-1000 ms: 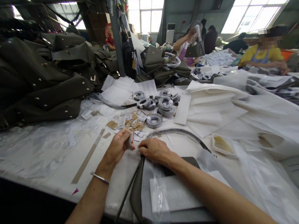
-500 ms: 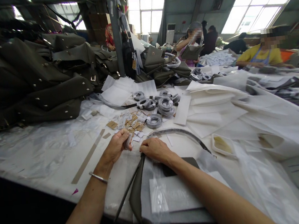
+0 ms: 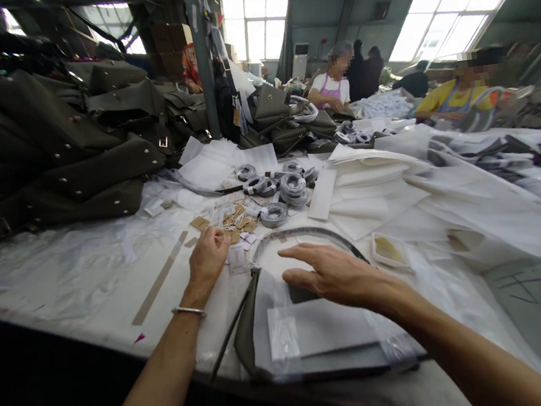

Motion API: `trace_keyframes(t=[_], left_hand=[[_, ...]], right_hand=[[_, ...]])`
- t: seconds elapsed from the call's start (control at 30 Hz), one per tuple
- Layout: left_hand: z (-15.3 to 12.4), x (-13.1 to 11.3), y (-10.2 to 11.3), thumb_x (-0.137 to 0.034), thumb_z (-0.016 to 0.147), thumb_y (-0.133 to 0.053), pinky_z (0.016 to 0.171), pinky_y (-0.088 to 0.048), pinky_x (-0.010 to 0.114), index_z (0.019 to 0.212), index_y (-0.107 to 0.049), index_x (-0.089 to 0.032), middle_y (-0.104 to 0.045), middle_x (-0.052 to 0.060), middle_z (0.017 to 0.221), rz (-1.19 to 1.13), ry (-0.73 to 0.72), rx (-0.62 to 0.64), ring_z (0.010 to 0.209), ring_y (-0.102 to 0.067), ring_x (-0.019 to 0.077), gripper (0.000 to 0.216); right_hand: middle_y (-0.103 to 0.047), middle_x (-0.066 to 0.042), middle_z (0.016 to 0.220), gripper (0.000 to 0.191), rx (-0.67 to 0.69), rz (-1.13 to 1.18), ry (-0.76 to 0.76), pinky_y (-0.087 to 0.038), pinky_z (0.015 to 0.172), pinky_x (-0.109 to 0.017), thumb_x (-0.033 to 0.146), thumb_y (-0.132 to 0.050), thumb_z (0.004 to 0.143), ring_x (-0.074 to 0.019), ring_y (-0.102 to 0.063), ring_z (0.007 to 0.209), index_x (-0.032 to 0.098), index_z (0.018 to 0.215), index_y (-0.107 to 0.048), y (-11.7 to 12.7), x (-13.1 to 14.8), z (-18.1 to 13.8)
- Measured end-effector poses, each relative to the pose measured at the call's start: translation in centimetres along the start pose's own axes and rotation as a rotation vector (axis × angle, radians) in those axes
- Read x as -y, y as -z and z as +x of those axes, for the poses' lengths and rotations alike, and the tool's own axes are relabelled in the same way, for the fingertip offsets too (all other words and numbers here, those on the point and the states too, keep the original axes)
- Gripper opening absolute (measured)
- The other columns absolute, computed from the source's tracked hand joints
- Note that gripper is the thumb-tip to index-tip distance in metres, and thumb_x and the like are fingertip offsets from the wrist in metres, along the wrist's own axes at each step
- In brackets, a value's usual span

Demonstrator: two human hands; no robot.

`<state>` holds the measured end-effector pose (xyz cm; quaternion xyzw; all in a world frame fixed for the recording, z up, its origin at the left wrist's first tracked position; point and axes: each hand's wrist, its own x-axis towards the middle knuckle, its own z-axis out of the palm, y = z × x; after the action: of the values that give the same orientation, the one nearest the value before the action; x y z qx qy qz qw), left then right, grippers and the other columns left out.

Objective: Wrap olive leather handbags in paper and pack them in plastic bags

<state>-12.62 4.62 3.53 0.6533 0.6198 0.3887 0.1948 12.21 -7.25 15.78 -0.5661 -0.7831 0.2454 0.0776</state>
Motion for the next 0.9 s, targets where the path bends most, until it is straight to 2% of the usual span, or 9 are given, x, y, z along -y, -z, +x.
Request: trace_keyframes(t=[0.07, 0.17, 0.3, 0.4, 0.5, 0.57, 0.67, 0.77, 0.9], left_hand=[[-0.1, -0.1, -0.1, -0.023, 0.083, -0.058, 0.092, -0.043, 0.037, 0.091, -0.058, -0.022, -0.062, 0.007, 0.101, 0.023, -0.077, -0.028, 0.102, -0.056, 0.0250, 0.008], [0.0, 0.1, -0.5, -0.022, 0.085, -0.055, 0.098, -0.041, 0.039, 0.091, -0.059, -0.021, -0.062, 0.008, 0.101, 0.025, -0.175, -0.039, 0.106, -0.055, 0.0261, 0.007], [0.1, 0.2, -0.8, -0.022, 0.088, -0.052, 0.101, -0.040, 0.040, 0.091, -0.061, -0.020, -0.063, 0.009, 0.100, 0.004, -0.263, -0.031, 0.107, -0.055, 0.0261, 0.010], [-0.4, -1.1, -0.1, -0.023, 0.090, -0.048, 0.100, -0.042, 0.039, 0.095, -0.064, -0.019, -0.066, 0.010, 0.102, -0.036, -0.341, 0.039, 0.107, -0.058, 0.0245, 0.017], [-2.5, -3.5, 0.9, -0.031, 0.095, -0.046, 0.098, -0.046, 0.032, 0.105, -0.067, -0.023, -0.070, 0.005, 0.110, -0.091, -0.467, 0.203, 0.107, -0.063, 0.0191, 0.024], [-4.8, -5.0, 1.4, -0.038, 0.097, -0.046, 0.101, -0.045, 0.030, 0.117, -0.065, -0.026, -0.069, 0.003, 0.121, -0.091, -0.569, 0.406, 0.115, -0.062, 0.0177, 0.031], [-8.3, -5.8, 1.3, -0.046, 0.096, -0.046, 0.115, -0.029, 0.043, 0.137, -0.053, -0.023, -0.056, 0.009, 0.141, 0.064, -0.668, 0.703, 0.136, -0.046, 0.0247, 0.047], [-9.9, -5.5, 1.0, -0.049, 0.098, -0.042, 0.119, -0.014, 0.055, 0.147, -0.040, -0.021, -0.041, 0.011, 0.153, 0.237, -0.641, 0.754, 0.147, -0.026, 0.0286, 0.057], [-9.7, -5.9, 1.9, -0.052, 0.099, -0.036, 0.119, -0.013, 0.055, 0.150, -0.035, -0.023, -0.035, 0.011, 0.157, 0.305, -0.598, 0.793, 0.149, -0.021, 0.0286, 0.058]], right_hand=[[-0.047, -0.007, 0.150, 0.060, 0.009, -0.060, -0.026, -0.034, 0.115, -0.049, 0.058, -0.046, 0.094, -0.0302, -0.042, 0.139, 0.028, 0.146, -0.047, -0.2, -0.2, -3.6], [-0.035, -0.008, 0.157, 0.069, 0.010, -0.147, -0.037, -0.027, 0.118, -0.053, 0.060, -0.047, 0.094, -0.0311, -0.029, 0.145, 0.024, 0.152, -0.036, -3.1, -1.3, -7.4], [-0.031, -0.010, 0.158, 0.073, -0.062, -0.234, -0.003, -0.024, 0.119, -0.056, 0.058, -0.051, 0.092, -0.0309, -0.028, 0.146, 0.023, 0.154, -0.032, -8.3, -3.4, -9.0], [-0.029, -0.009, 0.158, 0.072, -0.137, -0.265, 0.010, -0.022, 0.120, -0.054, 0.057, -0.050, 0.093, -0.0289, -0.028, 0.146, 0.025, 0.155, -0.029, -10.0, -4.3, -8.9], [-0.031, -0.009, 0.158, 0.071, -0.166, -0.268, 0.042, -0.021, 0.121, -0.053, 0.057, -0.049, 0.094, -0.0278, -0.028, 0.146, 0.025, 0.154, -0.030, -10.1, -4.5, -8.7], [-0.033, -0.010, 0.157, 0.070, -0.165, -0.267, 0.055, -0.021, 0.121, -0.053, 0.058, -0.046, 0.095, -0.0277, -0.028, 0.146, 0.022, 0.154, -0.031, -10.0, -4.4, -8.7], [-0.033, -0.013, 0.157, 0.072, -0.171, -0.264, 0.038, -0.021, 0.120, -0.054, 0.060, -0.044, 0.095, -0.0284, -0.028, 0.146, 0.018, 0.153, -0.034, -9.8, -3.9, -8.5], [-0.032, -0.016, 0.156, 0.076, -0.133, -0.250, 0.014, -0.020, 0.121, -0.052, 0.062, -0.043, 0.094, -0.0289, -0.027, 0.146, 0.014, 0.152, -0.035, -9.1, -3.3, -8.6], [-0.030, -0.018, 0.157, 0.096, -0.093, -0.254, 0.018, -0.020, 0.120, -0.052, 0.073, -0.053, 0.082, -0.0322, -0.027, 0.146, 0.013, 0.153, -0.032, -7.4, -4.5, -9.8]])
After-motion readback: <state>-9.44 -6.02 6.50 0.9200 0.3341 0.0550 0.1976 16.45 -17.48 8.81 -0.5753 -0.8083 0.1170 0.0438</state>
